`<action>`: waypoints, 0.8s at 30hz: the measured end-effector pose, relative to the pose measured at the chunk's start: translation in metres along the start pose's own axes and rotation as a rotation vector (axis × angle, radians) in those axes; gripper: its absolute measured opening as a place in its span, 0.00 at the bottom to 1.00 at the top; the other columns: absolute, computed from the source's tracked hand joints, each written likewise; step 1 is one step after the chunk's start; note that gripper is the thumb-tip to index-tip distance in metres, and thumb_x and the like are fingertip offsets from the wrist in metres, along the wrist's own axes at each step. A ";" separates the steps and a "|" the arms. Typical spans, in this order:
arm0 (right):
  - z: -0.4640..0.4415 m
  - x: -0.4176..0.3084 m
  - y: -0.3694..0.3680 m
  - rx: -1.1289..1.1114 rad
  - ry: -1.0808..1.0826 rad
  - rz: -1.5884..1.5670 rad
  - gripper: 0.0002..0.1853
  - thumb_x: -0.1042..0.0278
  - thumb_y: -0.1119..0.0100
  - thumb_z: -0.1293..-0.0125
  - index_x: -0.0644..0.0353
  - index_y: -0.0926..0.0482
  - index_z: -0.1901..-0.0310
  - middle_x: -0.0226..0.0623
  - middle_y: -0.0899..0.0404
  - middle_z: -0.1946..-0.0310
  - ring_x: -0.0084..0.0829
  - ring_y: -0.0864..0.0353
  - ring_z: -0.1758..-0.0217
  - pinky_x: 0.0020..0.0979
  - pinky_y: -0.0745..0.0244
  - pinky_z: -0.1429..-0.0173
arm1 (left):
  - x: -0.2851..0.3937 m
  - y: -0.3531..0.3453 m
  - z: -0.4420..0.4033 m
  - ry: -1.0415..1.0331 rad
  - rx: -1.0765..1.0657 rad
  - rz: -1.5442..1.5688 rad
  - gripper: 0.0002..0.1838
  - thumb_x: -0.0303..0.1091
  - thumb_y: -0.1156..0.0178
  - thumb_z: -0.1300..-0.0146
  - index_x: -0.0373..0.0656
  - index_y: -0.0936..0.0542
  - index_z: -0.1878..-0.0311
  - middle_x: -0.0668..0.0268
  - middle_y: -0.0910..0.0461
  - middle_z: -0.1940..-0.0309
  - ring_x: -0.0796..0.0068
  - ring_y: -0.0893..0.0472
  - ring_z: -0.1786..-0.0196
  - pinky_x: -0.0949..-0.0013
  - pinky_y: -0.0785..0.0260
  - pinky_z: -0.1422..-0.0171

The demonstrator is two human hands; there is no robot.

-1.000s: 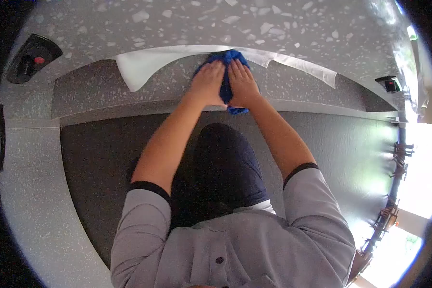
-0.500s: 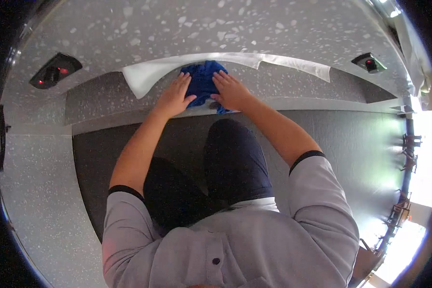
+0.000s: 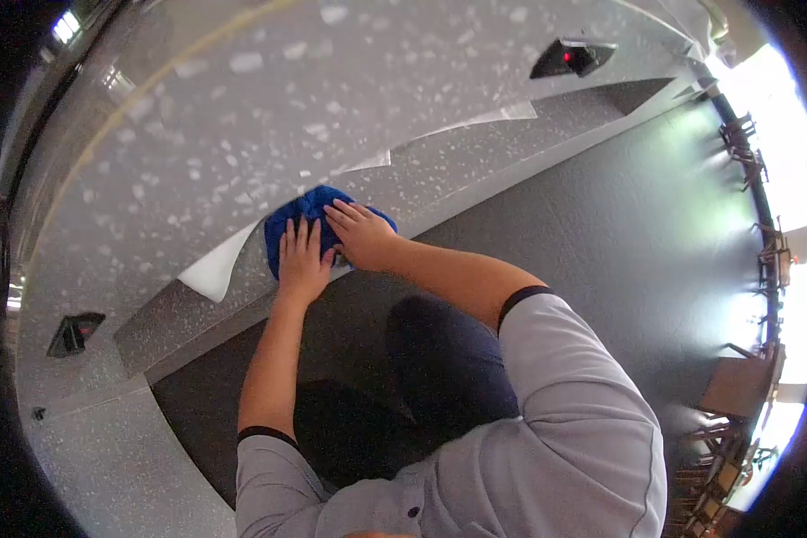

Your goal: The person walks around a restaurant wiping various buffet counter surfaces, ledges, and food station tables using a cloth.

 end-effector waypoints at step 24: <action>0.217 0.123 0.120 -0.357 -0.130 -0.329 0.37 0.62 0.41 0.29 0.74 0.41 0.25 0.59 0.53 0.19 0.54 0.54 0.15 0.45 0.51 0.14 | 0.132 -0.007 -0.053 0.592 -0.445 0.063 0.32 0.51 0.54 0.20 0.59 0.44 0.17 0.61 0.52 0.16 0.52 0.50 0.16 0.41 0.52 0.16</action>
Point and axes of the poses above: each hand's wrist, its own z-axis away from the middle knuckle, its own y-axis out of the back of the hand, x = y × z, the point moved 2 cm from there along -z, towards the middle knuckle
